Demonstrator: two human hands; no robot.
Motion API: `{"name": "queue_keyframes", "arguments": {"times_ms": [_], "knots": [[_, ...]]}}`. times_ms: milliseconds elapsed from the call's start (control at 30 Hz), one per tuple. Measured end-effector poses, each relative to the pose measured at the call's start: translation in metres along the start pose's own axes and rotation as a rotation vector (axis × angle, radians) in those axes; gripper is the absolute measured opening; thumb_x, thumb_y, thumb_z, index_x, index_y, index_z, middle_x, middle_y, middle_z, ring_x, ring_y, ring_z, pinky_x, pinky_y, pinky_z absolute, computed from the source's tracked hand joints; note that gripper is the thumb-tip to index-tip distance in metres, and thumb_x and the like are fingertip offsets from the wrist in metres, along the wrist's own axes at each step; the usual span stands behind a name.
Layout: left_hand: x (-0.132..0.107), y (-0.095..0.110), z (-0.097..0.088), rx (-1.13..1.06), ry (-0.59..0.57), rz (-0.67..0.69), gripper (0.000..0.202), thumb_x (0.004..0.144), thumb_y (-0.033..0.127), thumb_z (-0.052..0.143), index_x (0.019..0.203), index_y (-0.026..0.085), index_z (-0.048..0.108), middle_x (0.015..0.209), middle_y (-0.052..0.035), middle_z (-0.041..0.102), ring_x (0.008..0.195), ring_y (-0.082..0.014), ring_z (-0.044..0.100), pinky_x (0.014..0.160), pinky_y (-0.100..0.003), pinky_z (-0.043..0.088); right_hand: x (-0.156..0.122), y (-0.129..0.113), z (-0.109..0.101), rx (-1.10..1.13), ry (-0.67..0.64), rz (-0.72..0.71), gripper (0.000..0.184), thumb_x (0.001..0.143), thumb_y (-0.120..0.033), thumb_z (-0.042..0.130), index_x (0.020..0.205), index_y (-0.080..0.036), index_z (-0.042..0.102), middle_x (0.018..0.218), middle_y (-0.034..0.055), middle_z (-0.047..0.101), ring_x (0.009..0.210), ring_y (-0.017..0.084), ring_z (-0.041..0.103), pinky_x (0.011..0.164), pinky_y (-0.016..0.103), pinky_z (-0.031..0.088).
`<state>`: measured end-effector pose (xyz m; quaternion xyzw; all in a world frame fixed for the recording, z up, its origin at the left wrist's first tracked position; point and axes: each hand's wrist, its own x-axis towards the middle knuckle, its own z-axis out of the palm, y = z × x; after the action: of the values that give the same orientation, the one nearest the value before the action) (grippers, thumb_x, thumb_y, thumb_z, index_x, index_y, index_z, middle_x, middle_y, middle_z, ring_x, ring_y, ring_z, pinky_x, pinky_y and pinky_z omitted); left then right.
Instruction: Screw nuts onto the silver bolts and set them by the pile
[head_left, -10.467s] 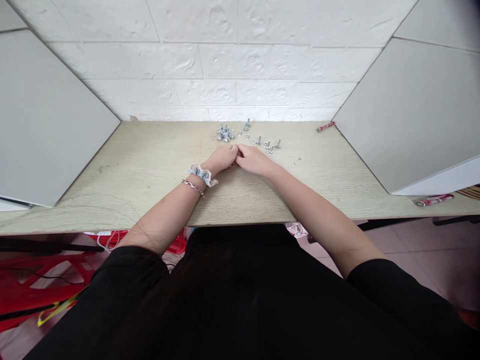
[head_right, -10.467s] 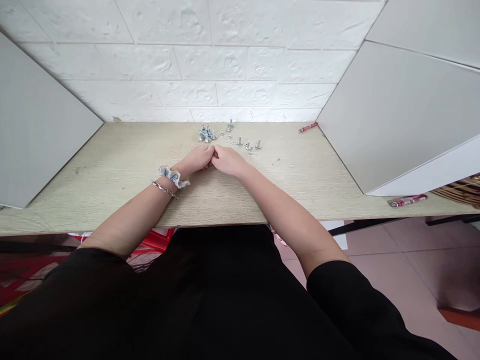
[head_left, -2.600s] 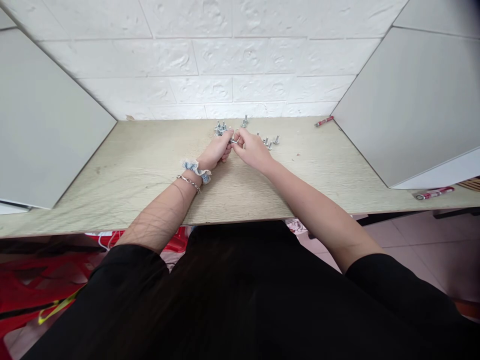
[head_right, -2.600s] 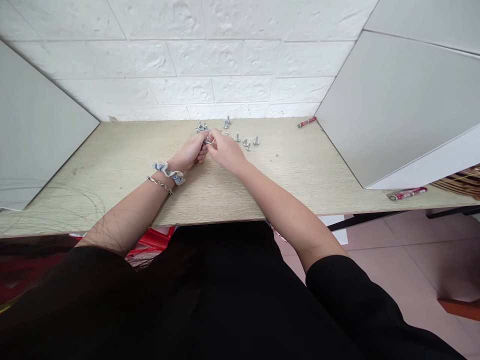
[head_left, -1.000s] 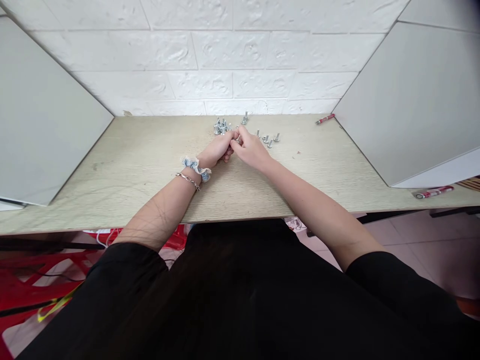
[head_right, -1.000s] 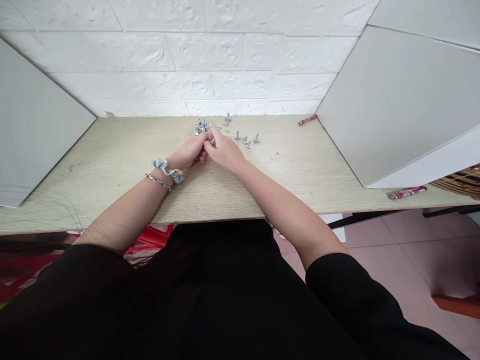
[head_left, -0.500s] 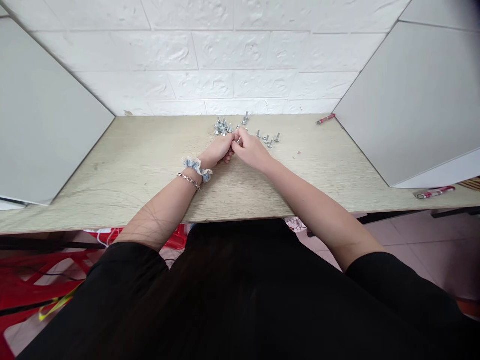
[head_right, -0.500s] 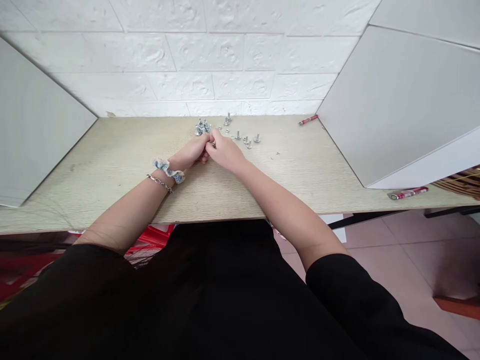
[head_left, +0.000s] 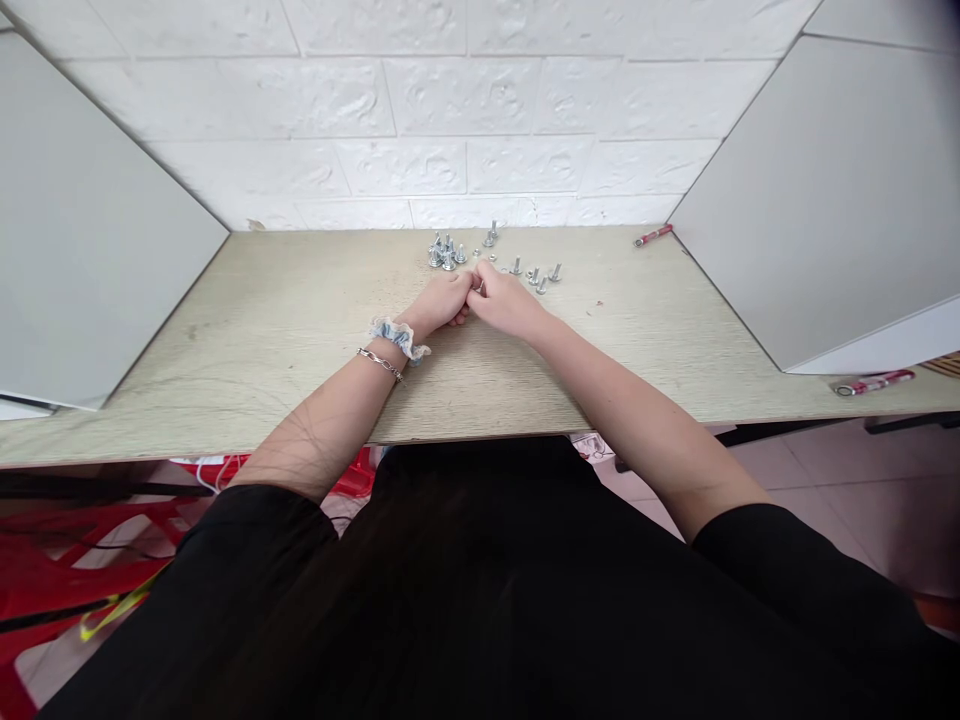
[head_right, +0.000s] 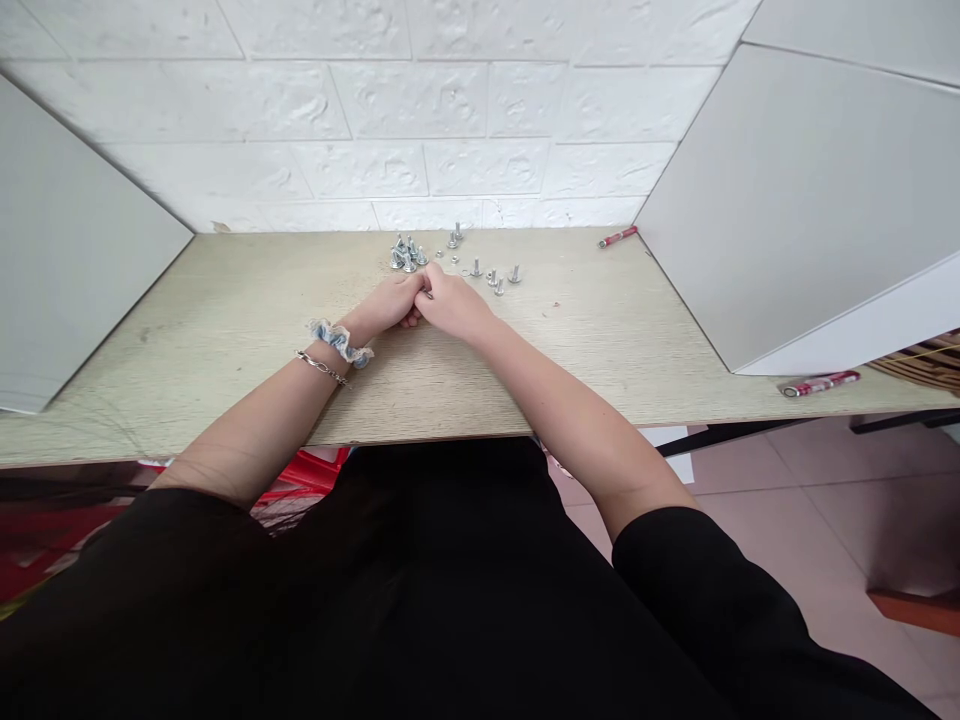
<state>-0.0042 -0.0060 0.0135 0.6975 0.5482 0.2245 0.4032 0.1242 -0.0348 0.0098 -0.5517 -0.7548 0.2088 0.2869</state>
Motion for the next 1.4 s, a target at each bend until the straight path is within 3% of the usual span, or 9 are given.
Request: {"name": "queue_keyframes", "arguments": {"times_ms": [800, 1400], "knots": [[-0.0004, -0.0002, -0.0002, 0.029, 0.025, -0.003, 0.038, 0.092, 0.020, 0.030, 0.060, 0.018, 0.051, 0.050, -0.0027, 0.051, 0.043, -0.0121, 0.049, 0.044, -0.022, 0.034, -0.0018, 0.0001, -0.0005, -0.022, -0.007, -0.030, 0.013, 0.081, -0.019, 0.043, 0.092, -0.019, 0.050, 0.085, 0.0077, 0.063, 0.078, 0.022, 0.056, 0.069, 0.034, 0.043], [-0.0015, 0.0019, 0.0009, 0.039, 0.025, 0.001, 0.041, 0.093, 0.022, 0.030, 0.061, 0.016, 0.054, 0.051, -0.0029, 0.049, 0.046, -0.0123, 0.048, 0.047, -0.022, 0.033, -0.0010, 0.0023, -0.0001, -0.054, -0.003, -0.051, 0.013, 0.080, -0.018, 0.044, 0.091, -0.019, 0.049, 0.084, 0.0079, 0.062, 0.077, 0.022, 0.054, 0.068, 0.034, 0.044]]}}
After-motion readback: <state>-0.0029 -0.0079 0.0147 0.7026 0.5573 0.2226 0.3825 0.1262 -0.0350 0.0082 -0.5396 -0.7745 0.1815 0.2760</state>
